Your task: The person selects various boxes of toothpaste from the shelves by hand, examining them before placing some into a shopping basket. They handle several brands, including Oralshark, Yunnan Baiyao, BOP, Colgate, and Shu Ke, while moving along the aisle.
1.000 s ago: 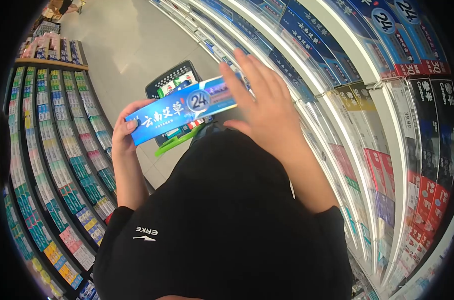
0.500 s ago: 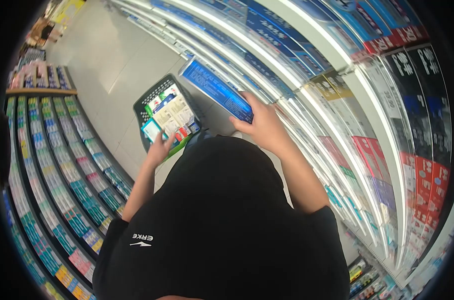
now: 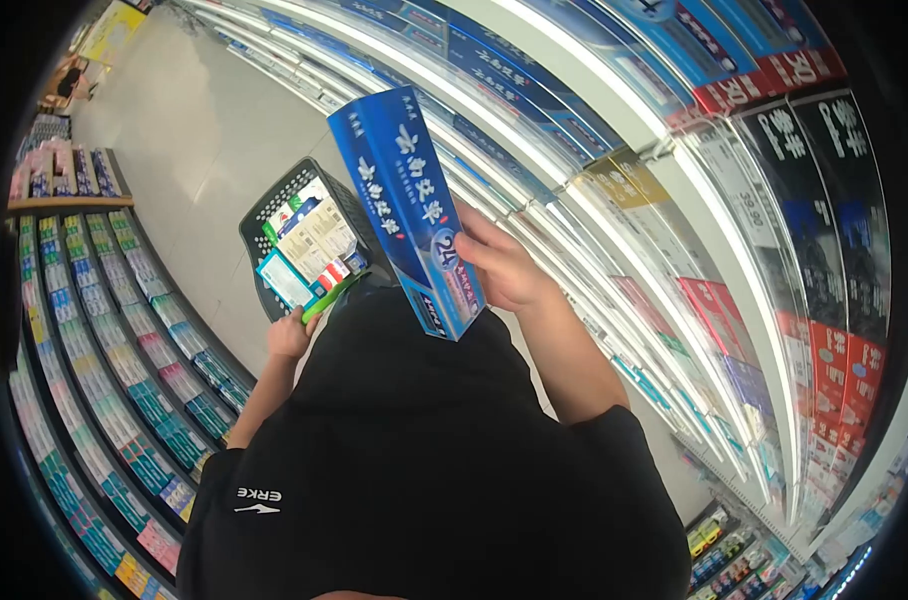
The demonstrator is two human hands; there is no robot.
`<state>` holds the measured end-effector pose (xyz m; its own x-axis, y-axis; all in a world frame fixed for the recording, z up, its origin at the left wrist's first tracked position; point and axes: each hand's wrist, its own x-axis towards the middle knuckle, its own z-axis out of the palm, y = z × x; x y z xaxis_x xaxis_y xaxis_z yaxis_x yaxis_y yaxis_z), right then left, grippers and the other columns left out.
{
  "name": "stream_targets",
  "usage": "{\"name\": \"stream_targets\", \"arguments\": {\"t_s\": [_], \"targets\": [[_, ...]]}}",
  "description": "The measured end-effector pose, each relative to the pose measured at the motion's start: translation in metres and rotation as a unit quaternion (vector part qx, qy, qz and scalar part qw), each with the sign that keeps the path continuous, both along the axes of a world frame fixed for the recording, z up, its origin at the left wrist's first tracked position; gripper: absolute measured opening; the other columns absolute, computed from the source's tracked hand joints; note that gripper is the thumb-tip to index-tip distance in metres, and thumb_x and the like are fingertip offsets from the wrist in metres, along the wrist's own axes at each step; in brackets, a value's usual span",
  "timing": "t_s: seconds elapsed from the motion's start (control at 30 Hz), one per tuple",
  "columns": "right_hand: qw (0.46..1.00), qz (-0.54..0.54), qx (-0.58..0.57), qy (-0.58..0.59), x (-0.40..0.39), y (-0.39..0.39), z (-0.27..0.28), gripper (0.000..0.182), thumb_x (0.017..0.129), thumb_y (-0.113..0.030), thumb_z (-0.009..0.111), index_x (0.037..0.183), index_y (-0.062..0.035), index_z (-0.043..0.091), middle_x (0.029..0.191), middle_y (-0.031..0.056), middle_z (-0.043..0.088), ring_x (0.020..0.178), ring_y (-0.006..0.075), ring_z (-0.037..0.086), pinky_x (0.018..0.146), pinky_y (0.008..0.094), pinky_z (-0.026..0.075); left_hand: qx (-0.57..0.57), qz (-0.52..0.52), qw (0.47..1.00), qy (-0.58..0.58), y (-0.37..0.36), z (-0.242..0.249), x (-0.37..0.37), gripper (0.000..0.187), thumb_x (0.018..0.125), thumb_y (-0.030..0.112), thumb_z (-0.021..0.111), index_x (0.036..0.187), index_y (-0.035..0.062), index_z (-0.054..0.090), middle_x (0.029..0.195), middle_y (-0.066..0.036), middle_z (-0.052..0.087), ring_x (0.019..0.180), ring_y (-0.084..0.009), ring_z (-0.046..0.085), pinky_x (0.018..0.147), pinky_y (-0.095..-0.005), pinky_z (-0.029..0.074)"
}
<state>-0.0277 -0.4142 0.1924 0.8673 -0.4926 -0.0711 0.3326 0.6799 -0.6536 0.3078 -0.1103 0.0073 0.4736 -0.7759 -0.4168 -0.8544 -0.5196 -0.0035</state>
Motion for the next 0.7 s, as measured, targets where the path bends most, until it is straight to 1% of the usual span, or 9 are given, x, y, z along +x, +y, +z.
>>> {"name": "stream_targets", "arguments": {"t_s": [0.13, 0.17, 0.27, 0.3, 0.4, 0.53, 0.57, 0.67, 0.7], "targets": [[0.978, 0.108, 0.119, -0.133, 0.034, -0.006, 0.003, 0.071, 0.103, -0.04, 0.054, 0.153, 0.002, 0.028, 0.141, 0.0295, 0.048, 0.112, 0.033, 0.065, 0.096, 0.0423, 0.055, 0.003, 0.013, 1.0, 0.0, -0.012, 0.002, 0.014, 0.062, 0.093, 0.07, 0.048, 0.101, 0.0108, 0.064, 0.079, -0.02, 0.072, 0.076, -0.0383, 0.072, 0.067, -0.0496, 0.057], [0.988, 0.096, 0.107, -0.061, 0.039, -0.007, 0.01, 0.078, 0.101, -0.05, 0.054, 0.154, -0.0006, 0.026, 0.138, 0.0291, 0.049, 0.108, 0.0324, 0.065, 0.094, 0.0429, 0.056, 0.008, 0.018, 1.0, -0.004, -0.015, 0.0, 0.019, 0.064, 0.093, 0.071, 0.048, 0.102, 0.0105, 0.065, 0.08, -0.019, 0.072, 0.077, -0.038, 0.072, 0.068, -0.0495, 0.057], [0.979, 0.074, 0.123, -0.145, 0.059, -0.007, 0.001, 0.091, 0.096, -0.062, 0.056, 0.155, -0.0015, 0.023, 0.135, 0.0278, 0.051, 0.108, 0.0305, 0.065, 0.093, 0.0415, 0.057, -0.002, 0.03, 1.0, -0.006, -0.026, 0.004, 0.031, 0.064, 0.093, 0.071, 0.048, 0.102, 0.0103, 0.065, 0.08, -0.019, 0.072, 0.078, -0.038, 0.072, 0.068, -0.0495, 0.057], [0.985, 0.074, 0.094, -0.125, 0.064, -0.01, -0.003, 0.101, 0.09, -0.07, 0.059, 0.156, -0.0033, 0.02, 0.132, 0.0257, 0.053, 0.11, 0.0297, 0.065, 0.092, 0.0401, 0.057, -0.02, 0.029, 0.999, -0.011, -0.028, 0.001, 0.037, 0.064, 0.093, 0.071, 0.048, 0.1, 0.0098, 0.065, 0.078, -0.019, 0.072, 0.076, -0.0379, 0.072, 0.066, -0.0496, 0.056], [0.998, 0.044, 0.037, -0.038, 0.076, -0.015, -0.009, 0.101, 0.089, -0.069, 0.061, 0.156, -0.0043, 0.02, 0.134, 0.025, 0.053, 0.115, 0.0304, 0.064, 0.092, 0.0387, 0.058, -0.029, 0.033, 0.999, -0.019, -0.038, -0.004, 0.052, 0.064, 0.093, 0.071, 0.048, 0.097, 0.0096, 0.065, 0.075, -0.019, 0.071, 0.073, -0.0379, 0.072, 0.064, -0.0498, 0.056], [0.998, 0.039, 0.05, -0.002, 0.096, -0.011, 0.0, 0.095, 0.089, -0.065, 0.063, 0.156, -0.0098, 0.025, 0.148, 0.0276, 0.045, 0.124, 0.0349, 0.06, 0.099, 0.0425, 0.054, -0.053, 0.041, 0.997, -0.024, -0.055, -0.007, 0.076, 0.063, 0.093, 0.07, 0.049, 0.092, 0.0094, 0.065, 0.071, -0.02, 0.07, 0.068, -0.038, 0.071, 0.061, -0.0498, 0.056], [0.998, 0.048, 0.047, 0.011, 0.101, -0.011, 0.001, 0.091, 0.089, -0.067, 0.062, 0.154, -0.011, 0.031, 0.151, 0.0284, 0.042, 0.126, 0.0368, 0.058, 0.104, 0.0448, 0.049, -0.065, 0.041, 0.997, -0.019, -0.059, -0.005, 0.082, 0.063, 0.093, 0.07, 0.05, 0.091, 0.0088, 0.066, 0.07, -0.02, 0.07, 0.067, -0.0379, 0.071, 0.061, -0.0498, 0.056], [0.995, 0.028, 0.086, 0.033, 0.125, -0.01, 0.001, 0.087, 0.089, -0.071, 0.057, 0.149, -0.0102, 0.04, 0.151, 0.0285, 0.041, 0.127, 0.0384, 0.057, 0.106, 0.0453, 0.045, -0.054, 0.052, 0.997, 0.012, -0.076, 0.013, 0.096, 0.062, 0.095, 0.066, 0.048, 0.094, 0.0059, 0.065, 0.075, -0.021, 0.07, 0.074, -0.0394, 0.071, 0.066, -0.0503, 0.056], [0.992, 0.02, 0.106, 0.06, 0.134, -0.013, 0.007, 0.086, 0.088, -0.074, 0.052, 0.143, -0.0079, 0.048, 0.151, 0.0284, 0.043, 0.127, 0.0394, 0.057, 0.107, 0.0452, 0.043, -0.084, 0.041, 0.996, -0.005, -0.079, 0.007, 0.103, 0.065, 0.093, 0.07, 0.05, 0.093, 0.008, 0.069, 0.071, -0.02, 0.07, 0.067, -0.037, 0.071, 0.061, -0.0495, 0.056]]}}
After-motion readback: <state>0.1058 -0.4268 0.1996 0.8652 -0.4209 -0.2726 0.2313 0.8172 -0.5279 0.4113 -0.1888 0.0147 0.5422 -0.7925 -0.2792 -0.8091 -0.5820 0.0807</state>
